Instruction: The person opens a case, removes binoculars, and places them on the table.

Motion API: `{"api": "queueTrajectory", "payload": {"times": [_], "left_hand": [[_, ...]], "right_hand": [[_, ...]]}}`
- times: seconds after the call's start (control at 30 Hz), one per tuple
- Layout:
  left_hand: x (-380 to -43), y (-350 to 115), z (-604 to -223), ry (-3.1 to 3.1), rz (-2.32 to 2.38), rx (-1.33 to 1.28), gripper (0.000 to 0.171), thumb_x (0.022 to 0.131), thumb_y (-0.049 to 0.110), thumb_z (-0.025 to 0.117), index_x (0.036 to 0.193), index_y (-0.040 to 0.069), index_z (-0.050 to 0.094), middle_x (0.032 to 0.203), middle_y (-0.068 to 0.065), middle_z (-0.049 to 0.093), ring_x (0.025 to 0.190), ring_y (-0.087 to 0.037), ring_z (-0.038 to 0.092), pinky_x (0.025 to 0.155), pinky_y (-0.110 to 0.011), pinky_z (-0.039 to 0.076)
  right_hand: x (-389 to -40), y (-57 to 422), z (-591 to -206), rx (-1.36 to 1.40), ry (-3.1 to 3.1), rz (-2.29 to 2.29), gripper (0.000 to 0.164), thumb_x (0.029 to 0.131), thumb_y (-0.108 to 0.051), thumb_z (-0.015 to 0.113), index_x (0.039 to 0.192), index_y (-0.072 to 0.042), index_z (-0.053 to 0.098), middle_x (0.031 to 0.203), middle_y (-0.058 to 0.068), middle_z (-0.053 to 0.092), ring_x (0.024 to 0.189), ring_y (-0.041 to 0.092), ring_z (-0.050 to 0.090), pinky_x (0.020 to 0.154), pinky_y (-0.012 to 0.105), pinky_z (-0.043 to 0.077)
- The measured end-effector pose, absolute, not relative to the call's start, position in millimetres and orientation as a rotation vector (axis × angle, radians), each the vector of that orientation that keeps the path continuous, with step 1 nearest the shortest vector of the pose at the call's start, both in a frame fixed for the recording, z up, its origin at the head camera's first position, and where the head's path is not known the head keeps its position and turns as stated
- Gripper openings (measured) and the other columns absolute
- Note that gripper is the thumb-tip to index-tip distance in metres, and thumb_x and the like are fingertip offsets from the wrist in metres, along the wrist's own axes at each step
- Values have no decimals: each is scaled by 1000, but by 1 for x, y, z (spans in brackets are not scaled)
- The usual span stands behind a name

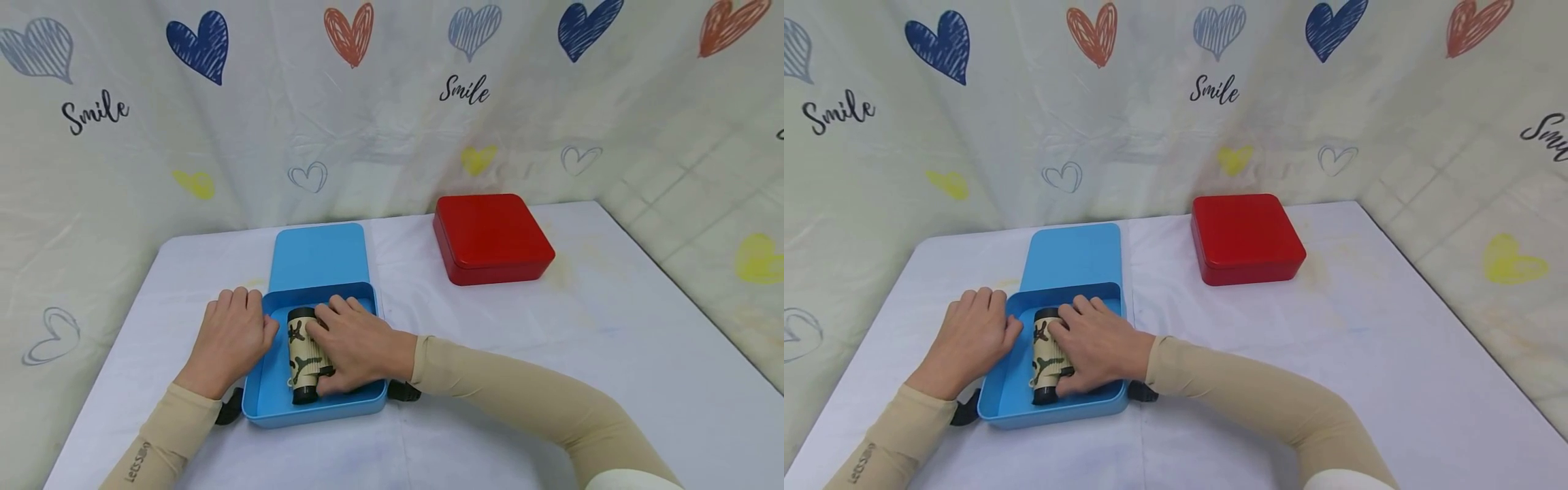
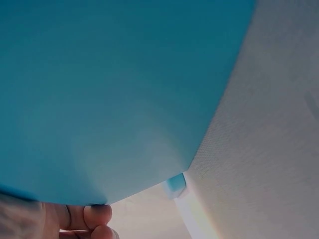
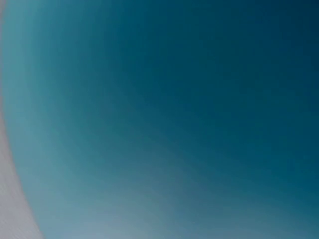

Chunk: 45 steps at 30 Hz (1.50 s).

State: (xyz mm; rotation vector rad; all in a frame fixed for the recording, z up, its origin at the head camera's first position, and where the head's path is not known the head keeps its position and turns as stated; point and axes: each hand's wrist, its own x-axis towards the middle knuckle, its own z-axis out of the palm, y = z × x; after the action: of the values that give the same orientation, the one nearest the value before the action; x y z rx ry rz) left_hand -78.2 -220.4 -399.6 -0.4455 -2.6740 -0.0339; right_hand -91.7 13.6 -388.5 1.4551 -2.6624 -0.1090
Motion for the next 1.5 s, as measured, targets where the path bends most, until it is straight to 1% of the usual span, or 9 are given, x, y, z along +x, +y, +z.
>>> {"api": "queueTrajectory", "payload": {"times": [0.2,0.43,0.7,0.97,1.2,1.5], "left_hand": [[-78,-221,-401,-2659,-18,-454,19,89,14,58,79,1,48,69,-9,40,63,-21,34,58,-30,23],[-77,-221,-401,-2653,-30,-448,18,88,13,57,78,2,48,69,-9,40,63,-21,33,58,-30,23],[-77,-221,-401,-2622,-22,-465,19,88,13,58,78,2,47,69,-9,39,63,-21,32,58,-30,21],[-77,-221,-400,-2633,-8,-457,20,88,13,59,78,2,47,69,-9,39,63,-22,33,58,-30,22],[-77,-220,-399,-2639,-2,-457,20,89,13,59,78,1,48,69,-10,39,64,-22,33,58,-30,23],[-78,-220,-399,-2655,5,-451,21,89,14,60,79,1,48,69,-9,40,63,-21,33,58,-29,23]], "right_hand": [[-91,12,-391,1442,-2675,-125,79,80,-78,66,131,-19,56,129,2,59,105,18,48,86,32,44],[-90,11,-391,1427,-2690,-145,78,77,-78,69,128,-21,55,119,-1,58,102,17,47,83,31,41],[-90,12,-389,1435,-2671,-175,79,77,-78,69,129,-21,54,118,-1,59,101,17,48,84,31,42],[-91,11,-390,1441,-2655,-165,76,77,-77,70,123,-19,56,112,-2,58,96,16,46,82,31,42],[-91,11,-391,1430,-2647,-190,77,77,-78,68,126,-19,56,118,-1,60,99,16,49,83,30,43],[-90,10,-388,1440,-2635,-259,77,77,-79,67,125,-19,54,113,-2,58,94,17,47,77,29,40]]}}
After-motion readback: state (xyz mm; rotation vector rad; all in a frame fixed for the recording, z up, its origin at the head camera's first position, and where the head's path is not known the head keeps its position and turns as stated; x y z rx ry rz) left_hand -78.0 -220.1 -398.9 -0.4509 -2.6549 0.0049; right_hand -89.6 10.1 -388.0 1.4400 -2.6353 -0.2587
